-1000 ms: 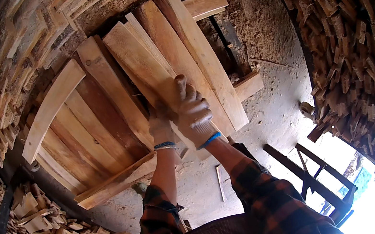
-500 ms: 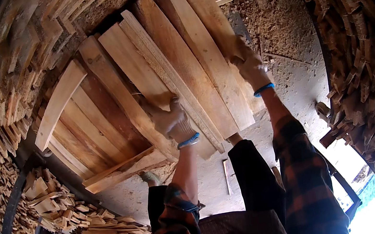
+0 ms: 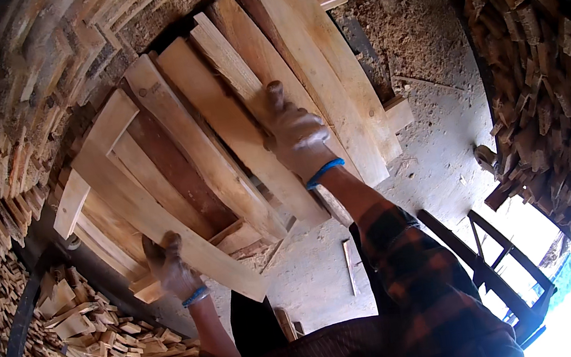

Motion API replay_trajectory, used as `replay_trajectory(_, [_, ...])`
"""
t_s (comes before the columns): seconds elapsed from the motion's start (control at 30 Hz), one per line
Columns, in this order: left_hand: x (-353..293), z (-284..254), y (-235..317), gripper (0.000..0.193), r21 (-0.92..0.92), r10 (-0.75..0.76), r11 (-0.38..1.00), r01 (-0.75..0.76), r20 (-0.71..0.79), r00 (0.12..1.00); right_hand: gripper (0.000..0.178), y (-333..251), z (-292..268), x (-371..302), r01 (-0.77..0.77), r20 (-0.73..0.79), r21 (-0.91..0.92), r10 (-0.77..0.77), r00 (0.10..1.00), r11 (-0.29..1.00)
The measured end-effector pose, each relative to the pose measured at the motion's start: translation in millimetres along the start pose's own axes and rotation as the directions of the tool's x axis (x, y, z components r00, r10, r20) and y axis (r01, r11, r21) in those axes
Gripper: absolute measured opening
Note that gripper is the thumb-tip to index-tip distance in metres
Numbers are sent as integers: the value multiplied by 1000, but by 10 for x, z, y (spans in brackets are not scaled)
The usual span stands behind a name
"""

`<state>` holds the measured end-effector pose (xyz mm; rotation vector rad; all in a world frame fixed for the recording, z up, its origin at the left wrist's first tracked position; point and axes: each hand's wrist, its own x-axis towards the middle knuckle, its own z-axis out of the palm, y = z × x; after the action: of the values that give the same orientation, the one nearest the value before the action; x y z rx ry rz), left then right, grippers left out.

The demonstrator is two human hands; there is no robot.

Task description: The person repeatedly picks up wooden planks from a pile on the floor and stacks them onto a growing vertical stack. The person wears gloves and handles the planks one by one, aligning them carefully as they build the stack higher.

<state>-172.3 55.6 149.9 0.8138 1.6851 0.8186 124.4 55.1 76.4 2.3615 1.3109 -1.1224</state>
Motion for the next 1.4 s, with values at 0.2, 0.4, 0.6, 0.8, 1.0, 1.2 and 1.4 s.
replay_trajectory(0.2, [188,-303,-602,52,-50,-147,989,141,-131,980,82,846,-417,-297,385,-269,663,-276,923,641])
replay_trajectory(0.4, [287,-736,-1574,41,590,486,746,-309,-166,858,68,1897,-954,299,26,-5,916,-54,999,400])
replay_trajectory(0.6, [204,-315,-1336,39,772,486,604,-198,-160,859,55,1988,-449,611,100,-117,879,9,993,467])
replay_trajectory(0.8, [166,-371,-1452,44,687,418,715,-128,-273,867,48,1846,-464,453,66,-100,777,19,995,626])
replay_trajectory(1.0, [114,-158,-1288,46,560,424,801,-211,-282,861,58,1413,-64,404,168,-179,836,-30,983,522])
replay_trajectory(1.2, [178,-305,-1397,48,752,512,620,-222,-173,842,66,1192,-66,499,257,-164,664,-198,966,702])
replay_trajectory(1.4, [230,-1118,-1755,40,603,474,667,-437,108,874,110,570,-144,144,-5,-235,140,38,971,990])
